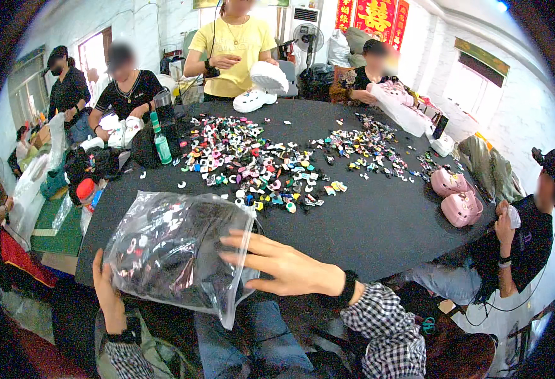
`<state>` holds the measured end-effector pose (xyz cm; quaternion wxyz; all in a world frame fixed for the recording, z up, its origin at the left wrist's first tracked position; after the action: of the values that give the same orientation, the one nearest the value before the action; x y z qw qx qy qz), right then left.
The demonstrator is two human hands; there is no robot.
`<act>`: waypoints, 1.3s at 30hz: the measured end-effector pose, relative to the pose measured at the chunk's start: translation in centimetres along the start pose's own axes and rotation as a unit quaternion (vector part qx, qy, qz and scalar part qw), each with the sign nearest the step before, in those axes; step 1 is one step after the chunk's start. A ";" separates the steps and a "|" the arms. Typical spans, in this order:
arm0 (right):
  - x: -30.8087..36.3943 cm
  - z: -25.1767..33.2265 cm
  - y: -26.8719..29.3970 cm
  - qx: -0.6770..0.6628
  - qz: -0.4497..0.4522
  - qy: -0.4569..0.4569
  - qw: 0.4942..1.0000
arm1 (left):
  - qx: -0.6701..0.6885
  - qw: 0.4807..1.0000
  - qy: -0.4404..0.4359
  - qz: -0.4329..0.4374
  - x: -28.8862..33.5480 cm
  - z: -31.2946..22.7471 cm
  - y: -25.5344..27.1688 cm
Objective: Attaching decorative charms to rubber clogs at an assembly table.
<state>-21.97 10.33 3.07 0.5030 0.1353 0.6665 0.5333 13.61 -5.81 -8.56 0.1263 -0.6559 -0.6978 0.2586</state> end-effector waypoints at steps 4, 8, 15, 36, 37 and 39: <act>3.1 -6.4 1.6 -0.099 -0.018 -0.268 0.958 | -0.136 0.978 -0.149 -0.059 3.0 -3.0 0.0; 1.7 -8.3 1.3 0.096 -0.045 -0.152 0.983 | -0.341 0.905 -0.250 0.051 7.4 -6.2 -9.2; -0.4 -10.1 -4.0 0.139 0.092 -0.069 0.984 | -0.395 0.784 -0.267 0.397 13.9 -2.9 -22.8; -1.2 -13.9 -6.2 0.312 0.029 -0.007 0.950 | -0.443 0.753 -0.303 0.381 14.4 -0.8 -22.8; -1.3 -13.7 -6.2 0.308 0.026 -0.009 0.951 | -0.443 0.754 -0.303 0.379 14.3 -0.7 -22.7; -0.4 -13.2 -4.1 0.345 -0.009 -0.050 0.937 | -0.406 0.782 -0.283 0.378 14.0 -0.3 -22.7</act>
<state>-31.08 0.79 -1.16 0.4631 0.3207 0.7847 0.2587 -7.05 7.88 1.39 -0.4626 -0.7553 -0.4385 0.1524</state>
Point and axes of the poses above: each hand's wrist, its own x-axis away from the middle knuckle, its own y-axis out of the back of the hand, z = x × y, the point moved 7 cm from there along -x, towards the middle knuckle, and after that the axes turned 14 degrees about x, right-handed, at the moved point
